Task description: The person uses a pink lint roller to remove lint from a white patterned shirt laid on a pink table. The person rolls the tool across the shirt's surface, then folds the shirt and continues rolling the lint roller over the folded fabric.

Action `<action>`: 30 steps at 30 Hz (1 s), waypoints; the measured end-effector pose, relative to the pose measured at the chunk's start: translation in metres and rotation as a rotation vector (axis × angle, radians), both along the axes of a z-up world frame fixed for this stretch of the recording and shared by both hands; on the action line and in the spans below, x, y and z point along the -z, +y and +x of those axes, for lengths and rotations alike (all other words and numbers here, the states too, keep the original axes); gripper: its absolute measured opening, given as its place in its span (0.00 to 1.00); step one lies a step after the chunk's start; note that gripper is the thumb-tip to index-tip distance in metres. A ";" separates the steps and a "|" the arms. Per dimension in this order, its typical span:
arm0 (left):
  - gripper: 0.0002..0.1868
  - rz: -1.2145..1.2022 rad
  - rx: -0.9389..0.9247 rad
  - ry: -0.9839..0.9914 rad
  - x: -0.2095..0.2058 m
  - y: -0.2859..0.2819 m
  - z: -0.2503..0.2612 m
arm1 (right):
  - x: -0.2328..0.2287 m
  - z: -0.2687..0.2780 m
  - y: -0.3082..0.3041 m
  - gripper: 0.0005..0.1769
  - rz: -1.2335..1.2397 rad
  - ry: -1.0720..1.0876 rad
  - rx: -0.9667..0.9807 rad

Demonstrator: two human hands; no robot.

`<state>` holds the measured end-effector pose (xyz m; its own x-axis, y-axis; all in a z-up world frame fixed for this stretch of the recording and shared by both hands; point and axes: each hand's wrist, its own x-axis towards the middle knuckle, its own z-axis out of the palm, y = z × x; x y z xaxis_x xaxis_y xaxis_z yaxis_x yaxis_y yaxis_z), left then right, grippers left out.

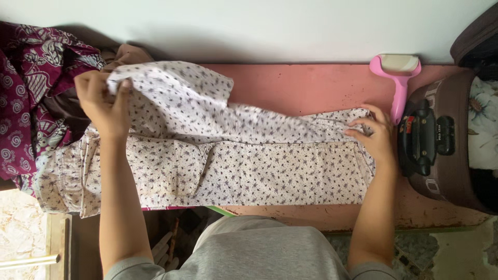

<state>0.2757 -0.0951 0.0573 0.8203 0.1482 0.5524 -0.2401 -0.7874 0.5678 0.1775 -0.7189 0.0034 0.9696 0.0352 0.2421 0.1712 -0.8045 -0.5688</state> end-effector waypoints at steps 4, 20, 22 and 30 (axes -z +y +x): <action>0.12 -0.034 0.003 -0.129 0.000 0.000 -0.006 | 0.003 0.003 -0.003 0.09 -0.110 -0.041 0.065; 0.23 0.086 -0.415 -0.351 0.028 0.003 0.022 | 0.028 0.101 0.025 0.09 -0.212 -0.545 0.430; 0.24 0.170 -0.575 -0.299 0.026 -0.003 0.026 | 0.026 0.111 0.033 0.08 -0.243 -0.544 0.467; 0.19 0.225 -0.381 -0.599 0.033 -0.064 0.013 | 0.028 0.119 0.083 0.20 0.074 -0.260 0.510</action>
<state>0.2887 -0.1589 0.0242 0.2836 0.1927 0.9394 -0.1445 -0.9598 0.2405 0.2963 -0.6360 -0.0242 0.7675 -0.4474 0.4591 -0.0862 -0.7817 -0.6177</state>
